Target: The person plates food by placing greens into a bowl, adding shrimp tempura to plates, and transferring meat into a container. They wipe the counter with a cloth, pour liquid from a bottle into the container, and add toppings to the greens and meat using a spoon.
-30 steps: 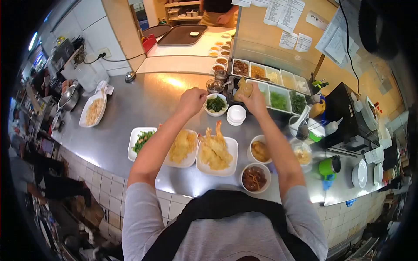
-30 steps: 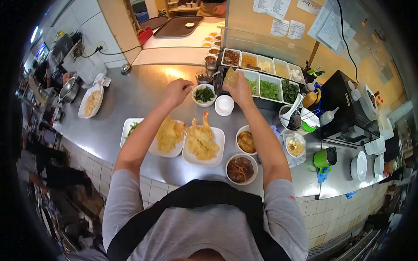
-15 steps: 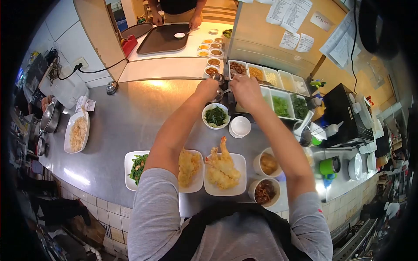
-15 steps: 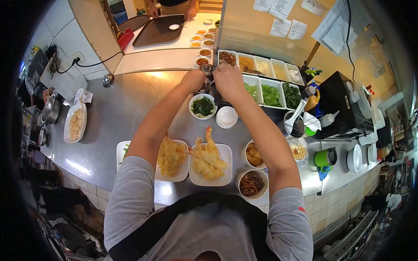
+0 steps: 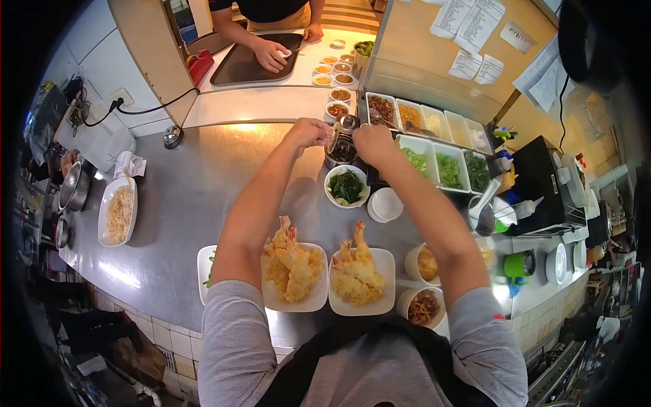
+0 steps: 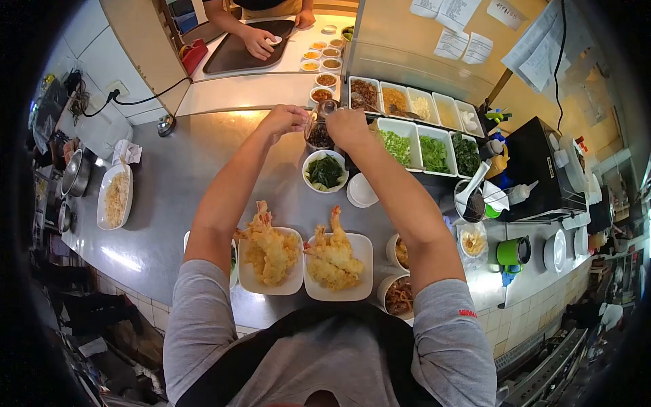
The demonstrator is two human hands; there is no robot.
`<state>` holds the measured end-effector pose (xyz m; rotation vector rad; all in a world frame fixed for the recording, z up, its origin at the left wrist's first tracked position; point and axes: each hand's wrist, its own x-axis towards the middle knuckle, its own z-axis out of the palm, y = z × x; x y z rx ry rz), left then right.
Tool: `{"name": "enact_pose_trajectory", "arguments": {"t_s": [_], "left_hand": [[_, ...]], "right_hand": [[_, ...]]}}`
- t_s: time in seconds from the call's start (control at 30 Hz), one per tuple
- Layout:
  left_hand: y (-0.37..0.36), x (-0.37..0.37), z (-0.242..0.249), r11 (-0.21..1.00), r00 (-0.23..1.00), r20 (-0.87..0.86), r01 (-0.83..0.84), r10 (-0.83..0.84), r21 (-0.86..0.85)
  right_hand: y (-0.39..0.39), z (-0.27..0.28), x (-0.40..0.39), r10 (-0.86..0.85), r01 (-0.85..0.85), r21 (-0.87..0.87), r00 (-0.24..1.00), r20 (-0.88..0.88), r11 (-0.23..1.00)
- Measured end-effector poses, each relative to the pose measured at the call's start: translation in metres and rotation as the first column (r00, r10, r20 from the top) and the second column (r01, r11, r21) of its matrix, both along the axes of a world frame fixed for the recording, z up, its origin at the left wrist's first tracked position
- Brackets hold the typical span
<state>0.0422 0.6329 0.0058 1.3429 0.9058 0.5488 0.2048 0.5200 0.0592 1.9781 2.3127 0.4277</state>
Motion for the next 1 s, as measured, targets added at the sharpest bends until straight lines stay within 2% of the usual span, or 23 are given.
{"name": "enact_pose_trajectory", "arguments": {"t_s": [0.07, 0.2, 0.3, 0.37, 0.4, 0.47, 0.6, 0.67, 0.7, 0.77, 0.8, 0.87, 0.9, 0.97, 1.0], "left_hand": [[0.002, -0.002, 0.003, 0.998, 0.999, 0.033, -0.003, 0.005, -0.06], [0.001, -0.004, 0.003, 0.996, 0.997, 0.073, -0.028, 0.034, -0.082], [0.0, -0.005, 0.002, 0.997, 0.997, 0.076, -0.014, 0.02, -0.082], [-0.001, -0.006, 0.002, 0.996, 0.998, 0.061, -0.008, 0.013, -0.087], [0.001, -0.006, 0.0, 0.996, 0.998, 0.06, -0.006, 0.011, -0.087], [0.005, -0.006, -0.004, 0.993, 0.999, 0.046, 0.034, -0.029, -0.116], [0.002, -0.007, -0.001, 0.994, 0.998, 0.057, 0.026, -0.02, -0.109], [0.002, -0.008, -0.001, 0.993, 0.999, 0.05, 0.004, 0.002, -0.119], [0.001, -0.008, 0.0, 0.993, 0.999, 0.049, 0.004, 0.002, -0.119], [-0.001, -0.008, 0.002, 0.993, 0.998, 0.057, -0.002, 0.008, -0.119], [0.0, -0.008, 0.001, 0.993, 0.998, 0.057, 0.002, 0.005, -0.119], [0.001, -0.009, 0.0, 0.992, 0.998, 0.065, 0.009, -0.001, -0.128], [0.001, -0.009, -0.001, 0.992, 0.998, 0.064, 0.013, -0.005, -0.128], [0.002, -0.011, -0.003, 0.989, 0.995, 0.097, 0.015, 0.0, -0.149], [0.002, -0.012, -0.002, 0.989, 0.995, 0.096, 0.017, -0.002, -0.149]], "right_hand": [[-0.005, 0.014, -0.01, -0.015, 0.02, 0.042, 0.992, -0.128, 0.999], [-0.003, -0.007, -0.01, 0.015, -0.01, 0.051, 0.996, -0.088, 0.999], [-0.007, -0.012, -0.013, 0.076, -0.079, -0.015, 0.989, -0.126, 0.997], [-0.01, -0.011, -0.015, -0.011, 0.003, -0.039, 0.977, -0.213, 0.999], [-0.01, -0.013, -0.014, -0.013, 0.005, -0.039, 0.977, -0.213, 0.999], [-0.008, -0.014, -0.012, -0.037, 0.016, -0.065, 0.941, -0.336, 0.998], [-0.005, -0.021, -0.012, -0.163, 0.107, -0.154, 0.895, -0.414, 0.982], [-0.006, -0.02, -0.011, -0.245, 0.143, -0.223, 0.802, -0.545, 0.964], [-0.006, -0.019, -0.012, -0.246, 0.143, -0.224, 0.801, -0.546, 0.964], [-0.008, -0.017, -0.012, -0.387, 0.228, -0.32, 0.672, -0.631, 0.919], [-0.009, -0.015, -0.013, -0.389, 0.231, -0.321, 0.671, -0.631, 0.919], [-0.011, -0.014, -0.016, -0.575, 0.222, -0.536, 0.427, -0.698, 0.815], [-0.013, -0.015, -0.016, -0.577, 0.225, -0.536, 0.423, -0.698, 0.814], [-0.018, -0.018, -0.017, -0.574, 0.137, -0.558, 0.228, -0.786, 0.819], [-0.02, -0.021, -0.016, -0.574, 0.138, -0.558, 0.226, -0.787, 0.819]]}}
